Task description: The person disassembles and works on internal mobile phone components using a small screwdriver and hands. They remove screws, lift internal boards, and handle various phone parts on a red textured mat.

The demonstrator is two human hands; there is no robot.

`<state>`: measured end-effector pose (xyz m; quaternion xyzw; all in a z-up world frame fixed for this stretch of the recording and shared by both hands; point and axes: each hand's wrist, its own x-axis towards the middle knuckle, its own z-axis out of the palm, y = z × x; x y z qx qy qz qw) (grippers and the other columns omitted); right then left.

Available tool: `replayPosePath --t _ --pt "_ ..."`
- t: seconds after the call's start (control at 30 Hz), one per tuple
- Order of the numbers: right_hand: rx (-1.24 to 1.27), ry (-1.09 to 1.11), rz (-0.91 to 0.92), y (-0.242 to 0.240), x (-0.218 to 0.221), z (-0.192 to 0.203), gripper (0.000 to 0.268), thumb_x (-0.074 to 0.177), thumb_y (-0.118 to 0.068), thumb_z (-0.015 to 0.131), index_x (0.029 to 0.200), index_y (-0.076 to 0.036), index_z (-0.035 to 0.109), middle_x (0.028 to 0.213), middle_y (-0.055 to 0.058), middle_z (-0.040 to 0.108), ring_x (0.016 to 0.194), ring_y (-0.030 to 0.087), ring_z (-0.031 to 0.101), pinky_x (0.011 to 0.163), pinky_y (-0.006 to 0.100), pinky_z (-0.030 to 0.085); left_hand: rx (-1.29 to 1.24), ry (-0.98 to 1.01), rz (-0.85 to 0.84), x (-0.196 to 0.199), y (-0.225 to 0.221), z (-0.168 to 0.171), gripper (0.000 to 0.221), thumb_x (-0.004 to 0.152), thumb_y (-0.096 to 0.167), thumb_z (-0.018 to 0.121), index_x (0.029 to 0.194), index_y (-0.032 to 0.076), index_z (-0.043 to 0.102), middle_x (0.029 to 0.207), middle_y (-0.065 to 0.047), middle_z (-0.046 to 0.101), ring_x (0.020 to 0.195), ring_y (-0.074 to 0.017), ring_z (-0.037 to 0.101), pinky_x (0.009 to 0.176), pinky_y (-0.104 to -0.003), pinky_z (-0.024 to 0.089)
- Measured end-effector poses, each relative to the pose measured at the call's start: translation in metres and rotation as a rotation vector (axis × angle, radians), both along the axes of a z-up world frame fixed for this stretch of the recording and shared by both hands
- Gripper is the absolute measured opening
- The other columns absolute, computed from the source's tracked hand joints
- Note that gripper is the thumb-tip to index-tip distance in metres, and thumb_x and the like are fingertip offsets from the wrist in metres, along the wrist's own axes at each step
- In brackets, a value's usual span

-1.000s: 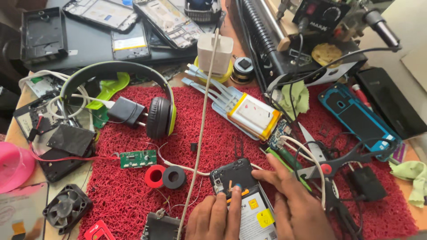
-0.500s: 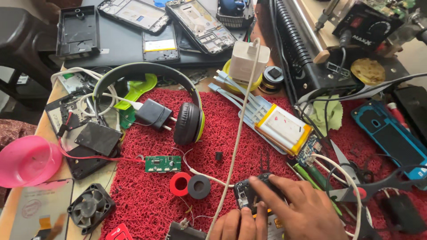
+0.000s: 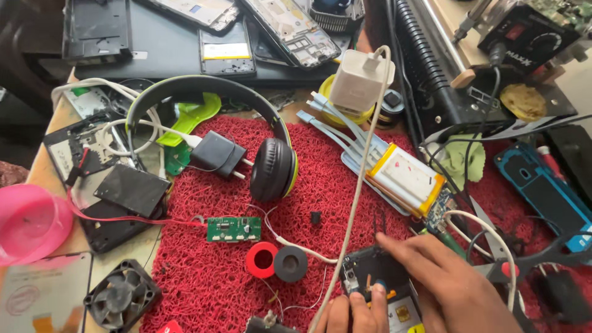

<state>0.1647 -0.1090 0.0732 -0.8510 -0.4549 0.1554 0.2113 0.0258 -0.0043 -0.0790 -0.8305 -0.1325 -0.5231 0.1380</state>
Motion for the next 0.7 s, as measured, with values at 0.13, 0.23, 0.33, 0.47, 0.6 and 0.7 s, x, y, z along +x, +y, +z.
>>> replayPosePath --t 0.13,0.23,0.33,0.47,0.6,0.7 --pt "0.176 -0.305 0.134 0.010 -0.009 -0.012 0.064 0.062 -0.002 0.067 0.126 -0.008 0.069 0.116 0.012 0.067 0.109 0.029 0.069 0.091 0.040 0.054 -0.130 -0.038 0.044 0.004 -0.010 0.005 0.023 0.094 0.025 0.082 0.113 0.021 0.069 0.095 -0.001 0.059 0.078 -0.0159 0.062 0.063 -0.031 0.054" --pt "0.184 -0.306 0.087 0.011 -0.016 -0.008 0.066 0.066 -0.001 0.062 0.130 -0.010 0.070 0.121 0.012 0.068 0.114 0.030 0.069 0.097 0.038 0.053 -0.138 -0.071 -0.014 0.001 -0.002 0.020 0.027 0.092 0.019 0.084 0.113 0.012 0.069 0.096 -0.004 0.063 0.082 -0.0195 0.063 0.068 -0.034 0.056" --pt "0.186 -0.110 0.020 0.004 -0.021 0.010 0.056 0.078 0.000 0.061 0.133 -0.009 0.070 0.124 0.013 0.071 0.117 0.029 0.071 0.097 0.036 0.055 -0.043 0.008 -0.161 -0.016 0.022 0.042 0.037 0.088 0.008 0.080 0.123 0.002 0.070 0.103 -0.010 0.066 0.094 -0.0249 0.066 0.079 -0.037 0.055" --pt "0.277 -0.124 0.006 -0.013 -0.045 0.029 0.051 0.083 -0.009 0.065 0.133 -0.003 0.060 0.131 0.018 0.066 0.123 0.033 0.066 0.100 0.040 0.051 -0.643 0.070 -0.277 -0.045 -0.001 0.090 0.047 0.081 0.008 0.070 0.126 -0.003 0.068 0.112 -0.019 0.068 0.106 -0.0359 0.069 0.094 -0.044 0.057" --pt "0.284 -0.236 0.049 -0.022 -0.077 0.027 0.055 0.080 -0.021 0.074 0.131 -0.006 0.063 0.137 0.022 0.058 0.126 0.038 0.058 0.102 0.047 0.045 -0.796 -0.046 -0.386 -0.051 0.005 0.116 0.050 0.074 0.005 0.065 0.122 -0.007 0.061 0.125 -0.024 0.059 0.118 -0.0411 0.064 0.102 -0.046 0.054" --pt "0.287 -0.302 0.048 -0.021 -0.093 0.027 0.049 0.084 -0.025 0.073 0.130 -0.012 0.066 0.140 0.021 0.054 0.129 0.040 0.052 0.103 0.048 0.045 -0.852 0.110 -0.307 -0.058 -0.003 0.127 0.055 0.069 -0.001 0.063 0.123 -0.008 0.061 0.134 -0.027 0.054 0.126 -0.0441 0.057 0.103 -0.049 0.049"
